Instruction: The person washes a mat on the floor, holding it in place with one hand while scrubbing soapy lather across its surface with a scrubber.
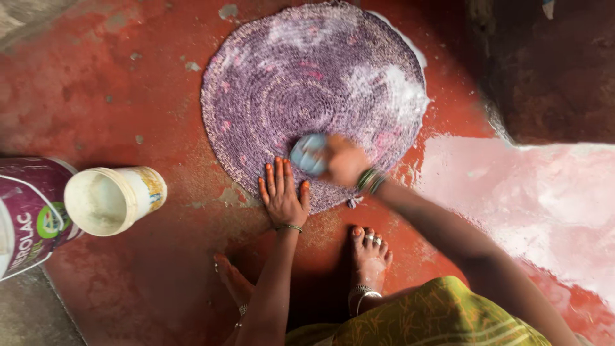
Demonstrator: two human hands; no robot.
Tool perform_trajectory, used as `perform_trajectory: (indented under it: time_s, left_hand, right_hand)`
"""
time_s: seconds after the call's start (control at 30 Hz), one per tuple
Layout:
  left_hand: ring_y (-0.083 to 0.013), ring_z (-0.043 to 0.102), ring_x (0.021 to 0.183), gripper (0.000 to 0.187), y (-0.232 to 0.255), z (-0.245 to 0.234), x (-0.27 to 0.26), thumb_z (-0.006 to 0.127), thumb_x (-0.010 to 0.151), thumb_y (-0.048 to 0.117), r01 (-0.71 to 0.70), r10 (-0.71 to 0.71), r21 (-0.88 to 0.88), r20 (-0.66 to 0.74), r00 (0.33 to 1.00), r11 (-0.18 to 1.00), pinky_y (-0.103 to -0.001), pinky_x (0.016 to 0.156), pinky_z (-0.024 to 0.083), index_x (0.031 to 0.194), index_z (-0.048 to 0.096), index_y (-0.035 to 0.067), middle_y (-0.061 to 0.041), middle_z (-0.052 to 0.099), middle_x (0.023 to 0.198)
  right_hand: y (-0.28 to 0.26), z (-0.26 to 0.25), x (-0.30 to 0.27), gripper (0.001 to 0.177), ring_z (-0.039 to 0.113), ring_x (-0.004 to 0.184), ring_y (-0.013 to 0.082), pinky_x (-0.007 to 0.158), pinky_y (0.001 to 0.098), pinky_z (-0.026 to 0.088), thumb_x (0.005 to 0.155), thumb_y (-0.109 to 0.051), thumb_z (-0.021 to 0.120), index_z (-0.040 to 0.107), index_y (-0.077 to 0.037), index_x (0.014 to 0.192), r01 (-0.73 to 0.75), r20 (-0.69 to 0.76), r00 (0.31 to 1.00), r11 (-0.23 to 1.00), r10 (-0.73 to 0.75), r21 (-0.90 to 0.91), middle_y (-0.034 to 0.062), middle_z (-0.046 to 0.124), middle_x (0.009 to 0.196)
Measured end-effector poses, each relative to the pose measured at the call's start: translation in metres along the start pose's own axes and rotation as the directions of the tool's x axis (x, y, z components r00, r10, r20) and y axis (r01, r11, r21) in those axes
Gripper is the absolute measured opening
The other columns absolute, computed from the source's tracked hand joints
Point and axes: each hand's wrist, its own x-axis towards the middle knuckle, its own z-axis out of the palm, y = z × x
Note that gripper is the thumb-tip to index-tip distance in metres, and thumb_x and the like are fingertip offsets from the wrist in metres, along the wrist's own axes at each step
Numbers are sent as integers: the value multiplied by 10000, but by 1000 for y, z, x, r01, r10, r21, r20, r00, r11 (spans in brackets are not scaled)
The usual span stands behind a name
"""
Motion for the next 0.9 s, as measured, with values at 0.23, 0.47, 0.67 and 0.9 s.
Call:
perform_trajectory:
  time_s: [0.23,0.47,0.67,0.9]
  left_hand:
    - [-260,130,1585,720,3,-1,1,264,1038,528,46,-46,3,49,998,999,-485,1271,20,1632,263,122,-36,218,1711]
    - [-262,152,1588,723,5,-5,1,273,1049,544,39,-38,-16,33,999,999,-485,1282,25,1631,276,115,-46,246,1707]
    - [-271,157,1582,715,4,-4,1,274,1053,539,35,-36,13,11,999,999,-483,1275,27,1631,287,118,-44,259,1702]
    - [-249,140,1588,711,6,-9,3,309,1041,526,49,-48,-16,36,998,999,-485,1277,23,1632,275,133,-30,235,1708]
  right_hand:
    - [135,-77,30,816,669,924,291,603,375,608,683,-520,809,579,-326,1442,-457,-438,859,782,265,-425,170,622,1114]
    - [-6,12,-7,922,659,965,346,784,445,581,547,-488,928,609,50,1225,-255,114,962,966,249,42,217,622,1170]
    - [106,-54,18,737,643,990,325,812,439,564,876,-575,791,565,-52,1344,-490,106,867,872,487,0,220,626,1162]
    - [117,-50,-20,725,669,725,316,518,473,558,887,-463,775,504,-306,1540,-396,-129,917,831,377,-390,199,630,1028]
